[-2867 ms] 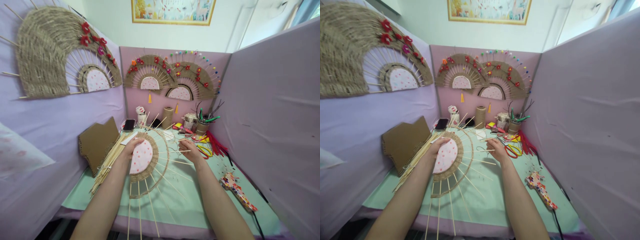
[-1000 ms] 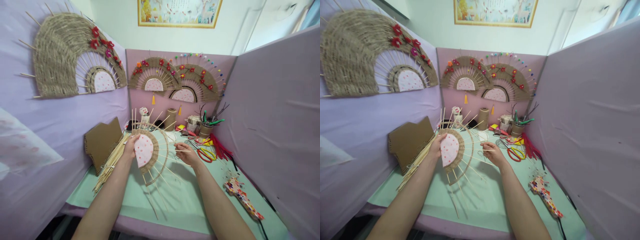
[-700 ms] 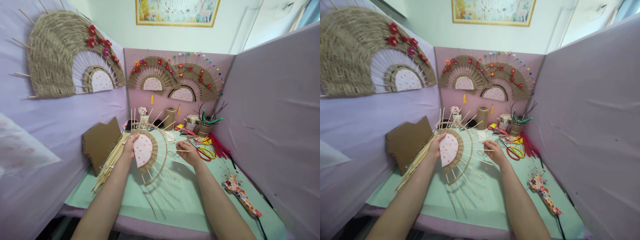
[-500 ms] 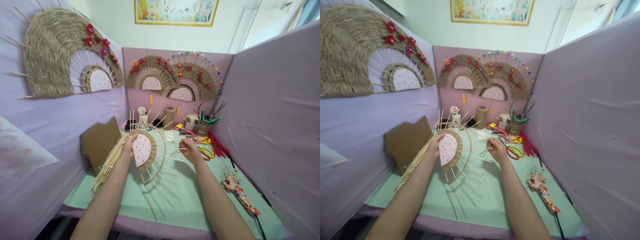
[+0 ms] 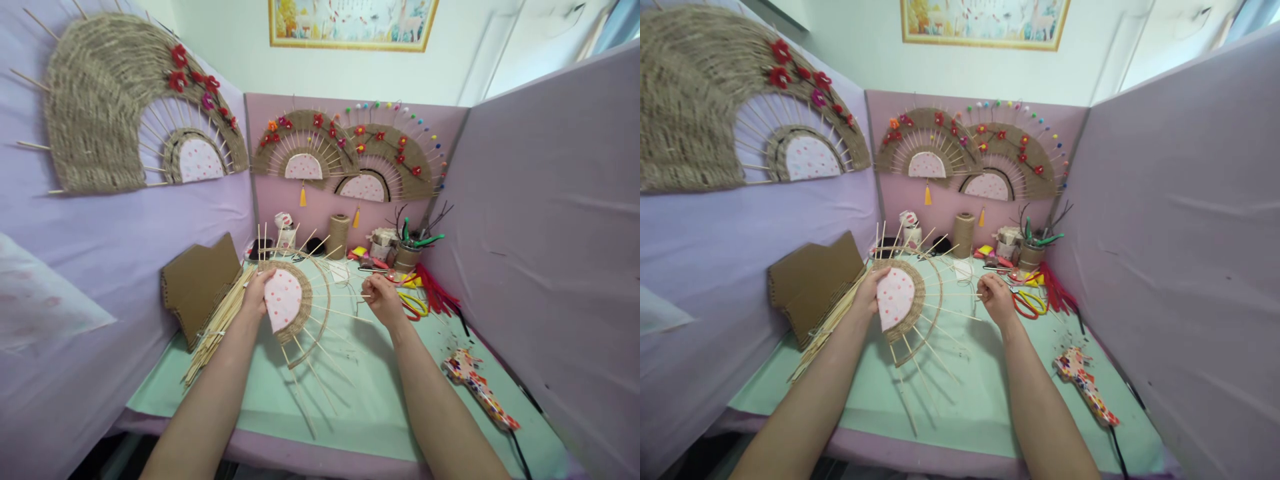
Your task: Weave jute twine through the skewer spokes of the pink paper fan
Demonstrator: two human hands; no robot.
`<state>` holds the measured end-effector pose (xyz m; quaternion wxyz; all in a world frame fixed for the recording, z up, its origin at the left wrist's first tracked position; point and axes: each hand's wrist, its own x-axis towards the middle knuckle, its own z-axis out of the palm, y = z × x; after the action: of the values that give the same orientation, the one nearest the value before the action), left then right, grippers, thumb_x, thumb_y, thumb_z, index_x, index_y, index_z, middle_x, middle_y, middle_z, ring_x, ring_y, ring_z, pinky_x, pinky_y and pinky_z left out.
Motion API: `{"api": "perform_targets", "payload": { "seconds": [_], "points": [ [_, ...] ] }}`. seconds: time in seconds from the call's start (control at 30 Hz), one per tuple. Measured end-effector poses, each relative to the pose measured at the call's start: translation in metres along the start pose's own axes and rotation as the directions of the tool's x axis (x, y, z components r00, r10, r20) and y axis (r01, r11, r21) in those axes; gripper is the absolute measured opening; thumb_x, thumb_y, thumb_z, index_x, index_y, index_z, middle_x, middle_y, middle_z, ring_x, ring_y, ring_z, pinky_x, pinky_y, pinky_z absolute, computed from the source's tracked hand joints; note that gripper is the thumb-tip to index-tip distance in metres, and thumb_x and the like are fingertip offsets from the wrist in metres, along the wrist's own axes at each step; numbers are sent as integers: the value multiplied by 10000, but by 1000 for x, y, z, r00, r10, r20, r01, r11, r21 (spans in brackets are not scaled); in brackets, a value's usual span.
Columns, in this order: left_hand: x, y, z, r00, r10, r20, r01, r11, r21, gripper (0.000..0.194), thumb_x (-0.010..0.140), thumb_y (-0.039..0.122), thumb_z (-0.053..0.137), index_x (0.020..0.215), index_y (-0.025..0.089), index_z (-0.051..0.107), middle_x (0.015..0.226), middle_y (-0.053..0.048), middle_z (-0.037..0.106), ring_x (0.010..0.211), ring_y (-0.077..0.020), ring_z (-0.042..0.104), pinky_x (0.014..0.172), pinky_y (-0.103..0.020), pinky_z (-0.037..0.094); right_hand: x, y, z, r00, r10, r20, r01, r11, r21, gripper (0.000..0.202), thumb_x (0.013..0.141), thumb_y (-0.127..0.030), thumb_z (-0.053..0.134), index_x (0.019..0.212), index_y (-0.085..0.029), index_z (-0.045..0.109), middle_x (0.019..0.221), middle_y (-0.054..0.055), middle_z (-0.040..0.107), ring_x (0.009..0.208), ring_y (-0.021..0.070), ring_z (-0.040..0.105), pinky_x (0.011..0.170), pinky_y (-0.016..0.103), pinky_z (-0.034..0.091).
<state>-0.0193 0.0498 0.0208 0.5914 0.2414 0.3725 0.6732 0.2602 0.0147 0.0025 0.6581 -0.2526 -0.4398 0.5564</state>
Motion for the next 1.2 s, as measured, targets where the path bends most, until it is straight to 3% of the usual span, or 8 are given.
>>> {"api": "perform_targets", "payload": {
  "seconds": [0.27,0.47,0.67,0.73,0.83,0.97,1.1,1.2],
  "points": [
    [2,3,0,998,7,-68,-11,998,-66,204,650,65,631,821,147,555,605,-3,637,545,-167,642,626,-311,528,1,11,-1,971,193,141,-204,976,70,214,745,-352,632,672,-181,526,562,-43,336,480,75,259,430,201,192],
    [-1,6,3,997,-29,-69,20,993,-120,148,668,76,614,799,134,577,595,-21,644,535,-172,642,611,-310,532,-1,19,1,957,194,217,-225,966,125,239,723,-395,663,687,-190,546,555,-55,302,471,69,251,441,197,232],
    [-8,7,7,996,-26,-88,13,989,-149,178,662,70,613,819,145,578,583,-3,640,511,-166,636,612,-311,530,-13,28,7,786,471,401,-414,882,-224,202,747,-322,670,696,-132,626,561,-22,467,493,55,377,497,207,307],
    [-11,6,9,997,-43,-71,32,988,-148,175,670,79,607,830,142,579,584,-8,643,514,-168,638,613,-309,529,-15,28,8,769,489,413,-416,872,-258,205,759,-328,658,717,-129,644,618,4,536,559,74,470,569,222,376],
    [-13,6,10,997,-64,-30,60,989,-137,103,688,97,594,778,139,564,559,-14,632,511,-177,637,589,-311,528,-15,25,10,782,447,435,-390,895,-218,211,756,-322,660,864,-141,662,796,53,631,763,138,588,774,300,438],
    [-13,3,10,997,-74,-5,73,990,-122,99,685,102,603,739,148,534,561,-13,627,517,-178,636,576,-309,524,-12,21,17,878,267,396,-245,964,-108,382,701,-253,708,1066,-209,604,1075,80,628,1039,203,563,972,386,357],
    [-11,-6,10,999,-46,-12,45,994,-101,192,665,98,632,819,159,534,595,0,629,538,-173,636,611,-318,525,-12,19,26,929,171,329,-172,985,-26,488,641,-210,740,1098,-260,575,1105,60,625,1068,219,555,962,405,374],
    [-9,-15,10,1000,-4,-22,2,997,-79,277,657,89,646,884,179,514,609,15,625,552,-164,635,629,-317,523,-15,21,32,944,191,270,-203,979,19,517,630,-195,739,1108,-278,561,1028,42,643,914,189,607,846,364,448]
  ]
}}
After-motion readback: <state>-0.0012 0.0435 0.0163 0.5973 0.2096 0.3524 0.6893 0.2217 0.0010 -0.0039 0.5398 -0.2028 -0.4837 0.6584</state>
